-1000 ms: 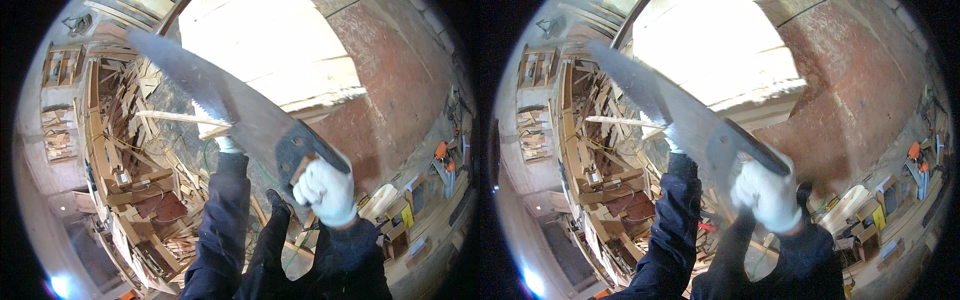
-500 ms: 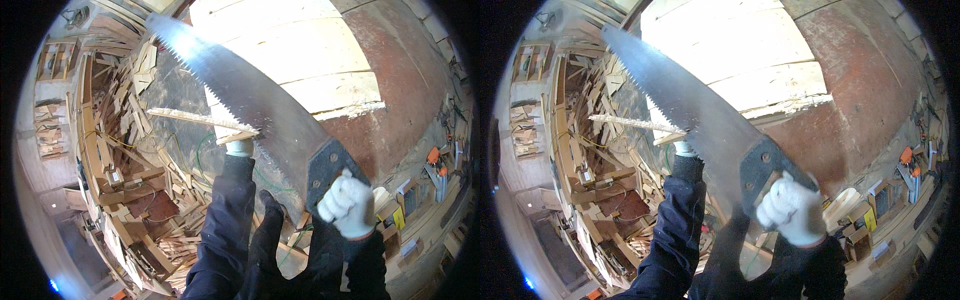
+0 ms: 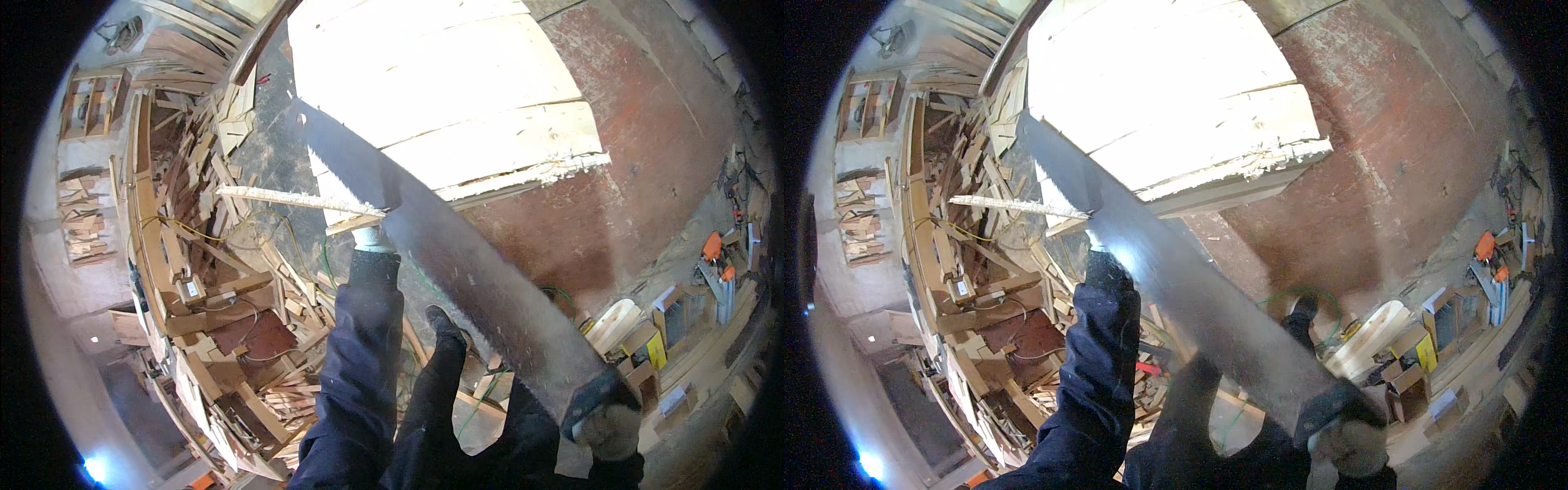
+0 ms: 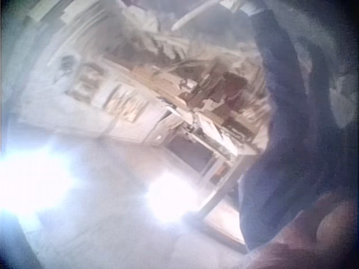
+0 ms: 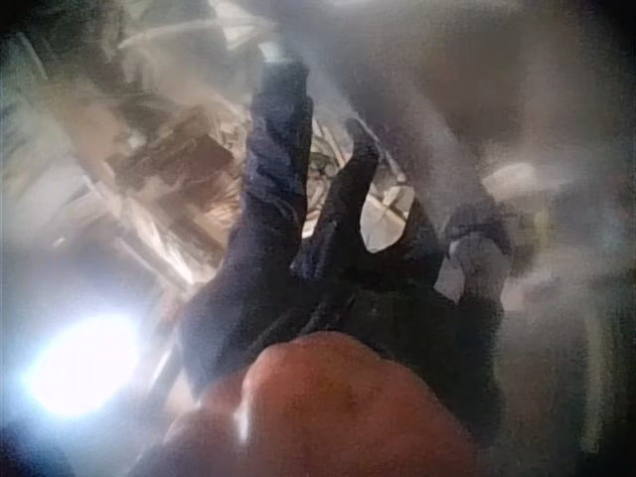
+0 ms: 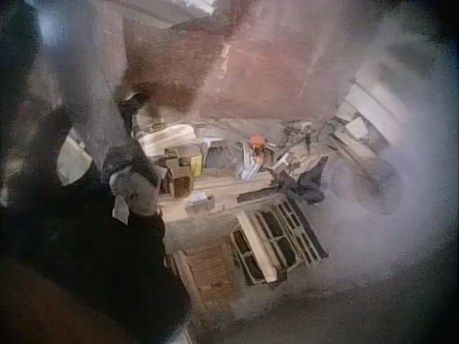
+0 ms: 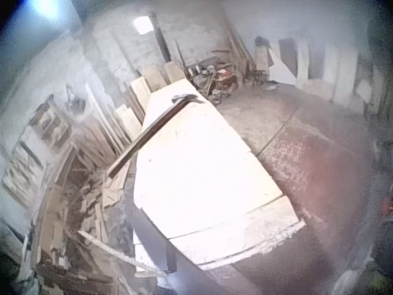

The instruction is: The person saws a wooden plank, then uses a hammer to tap a wooden frame into shape. They measure the frame with a tape measure, mark a smaller plank with a pencil, and attach it to the frame using a nail gun.

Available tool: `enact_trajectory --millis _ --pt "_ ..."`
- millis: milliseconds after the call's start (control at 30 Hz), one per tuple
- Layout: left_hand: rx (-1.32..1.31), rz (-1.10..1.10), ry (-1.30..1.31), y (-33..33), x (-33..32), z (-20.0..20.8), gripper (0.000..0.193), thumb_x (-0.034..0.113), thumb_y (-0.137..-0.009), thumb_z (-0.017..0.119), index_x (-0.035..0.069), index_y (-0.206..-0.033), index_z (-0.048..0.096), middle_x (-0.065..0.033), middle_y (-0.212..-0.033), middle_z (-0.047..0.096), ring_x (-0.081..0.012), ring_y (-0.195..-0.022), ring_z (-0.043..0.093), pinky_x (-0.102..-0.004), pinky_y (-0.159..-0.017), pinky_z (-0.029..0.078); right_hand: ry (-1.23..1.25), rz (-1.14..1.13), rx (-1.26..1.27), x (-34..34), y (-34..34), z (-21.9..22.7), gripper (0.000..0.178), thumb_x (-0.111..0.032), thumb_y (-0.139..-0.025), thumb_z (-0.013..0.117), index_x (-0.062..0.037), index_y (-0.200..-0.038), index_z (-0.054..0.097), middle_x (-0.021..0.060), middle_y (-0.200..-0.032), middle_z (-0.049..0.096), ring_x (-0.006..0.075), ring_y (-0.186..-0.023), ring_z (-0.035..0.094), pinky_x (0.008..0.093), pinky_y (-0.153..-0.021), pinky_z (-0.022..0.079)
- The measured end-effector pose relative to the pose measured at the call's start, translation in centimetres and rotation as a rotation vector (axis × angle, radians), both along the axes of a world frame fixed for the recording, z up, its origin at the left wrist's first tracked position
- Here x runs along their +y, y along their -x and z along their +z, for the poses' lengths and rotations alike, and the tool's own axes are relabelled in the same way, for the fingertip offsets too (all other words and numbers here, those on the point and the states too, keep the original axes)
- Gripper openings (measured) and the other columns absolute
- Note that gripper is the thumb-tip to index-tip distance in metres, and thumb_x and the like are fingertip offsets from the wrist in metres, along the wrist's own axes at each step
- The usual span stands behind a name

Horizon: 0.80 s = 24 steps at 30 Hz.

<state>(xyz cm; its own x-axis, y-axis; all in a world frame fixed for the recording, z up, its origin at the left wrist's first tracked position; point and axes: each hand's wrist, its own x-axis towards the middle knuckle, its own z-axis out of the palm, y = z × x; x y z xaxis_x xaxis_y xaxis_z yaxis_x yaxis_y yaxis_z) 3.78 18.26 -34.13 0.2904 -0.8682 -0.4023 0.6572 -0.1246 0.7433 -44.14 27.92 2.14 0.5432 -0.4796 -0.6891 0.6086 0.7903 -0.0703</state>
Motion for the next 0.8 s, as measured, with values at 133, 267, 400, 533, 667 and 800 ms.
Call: enact_trajectory --millis 133,267,400,533,667,800 --pt "0.424 -0.041 0.376 1.1 -0.6 2.5 0.066 0.055 -0.104 0.032 0.005 -0.147 0.034 -0.0176 -0.144 0.044 -0.0319 -0.128 0.045 -0.0451 -0.107 0.041 0.627 0.077 -0.334 0.4 -0.9 -3.2 0.025 -0.030 -0.099 0.046 -0.0147 -0.081 0.050 -0.0001 -0.068 0.046 0.0171 -0.052 0.044 0.0372 -0.054 0.039" --pt "-0.416 -0.031 -0.010 2.5 -0.8 8.5 0.064 0.053 -0.105 0.029 0.005 -0.149 0.029 -0.0168 -0.146 0.042 -0.0313 -0.129 0.043 -0.0432 -0.108 0.040 0.290 0.057 -0.108 -0.6 -5.0 -8.2 0.042 -0.023 -0.098 0.045 -0.0182 -0.058 0.037 -0.0038 -0.053 0.035 0.0154 -0.043 0.033 0.0354 -0.046 0.026" --pt "0.054 0.110 0.026 2.4 -1.3 10.2 0.071 0.062 -0.102 0.030 0.006 -0.147 0.032 -0.0171 -0.143 0.044 -0.0319 -0.127 0.045 -0.0441 -0.108 0.038 0.316 0.077 -0.002 -0.5 -5.9 -7.0 0.039 -0.021 -0.095 0.041 -0.0173 -0.057 0.037 -0.0010 -0.050 0.035 0.0173 -0.046 0.035 0.0357 -0.053 0.033" --pt "0.191 0.034 0.308 2.6 -2.1 8.3 0.075 0.068 -0.097 0.034 0.008 -0.141 0.042 -0.0170 -0.137 0.050 -0.0328 -0.119 0.051 -0.0473 -0.101 0.045 0.230 -0.054 -0.115 -2.3 -3.9 -3.5 0.031 -0.013 -0.094 0.051 -0.0075 -0.064 0.048 0.0047 -0.048 0.038 0.0193 -0.039 0.040 0.0347 -0.046 0.033" --pt "0.112 0.088 0.224 2.9 -1.9 8.2 0.072 0.066 -0.097 0.036 0.008 -0.139 0.044 -0.0158 -0.134 0.052 -0.0315 -0.116 0.052 -0.0462 -0.099 0.046 0.488 0.013 -0.978 -6.9 -3.0 -2.4 0.029 -0.038 -0.093 0.062 -0.0165 -0.075 0.055 -0.0028 -0.077 0.058 0.0218 -0.075 0.061 0.0465 -0.075 0.049" --pt "0.068 0.098 0.183 2.7 -1.6 8.5 0.070 0.065 -0.097 0.038 0.009 -0.138 0.045 -0.0147 -0.133 0.052 -0.0304 -0.116 0.052 -0.0452 -0.099 0.046 0.384 0.013 -0.884 -6.5 -2.4 -0.7 0.028 -0.039 -0.099 0.055 -0.0131 -0.088 0.058 0.0012 -0.082 0.059 0.0234 -0.080 0.061 0.0461 -0.078 0.051"
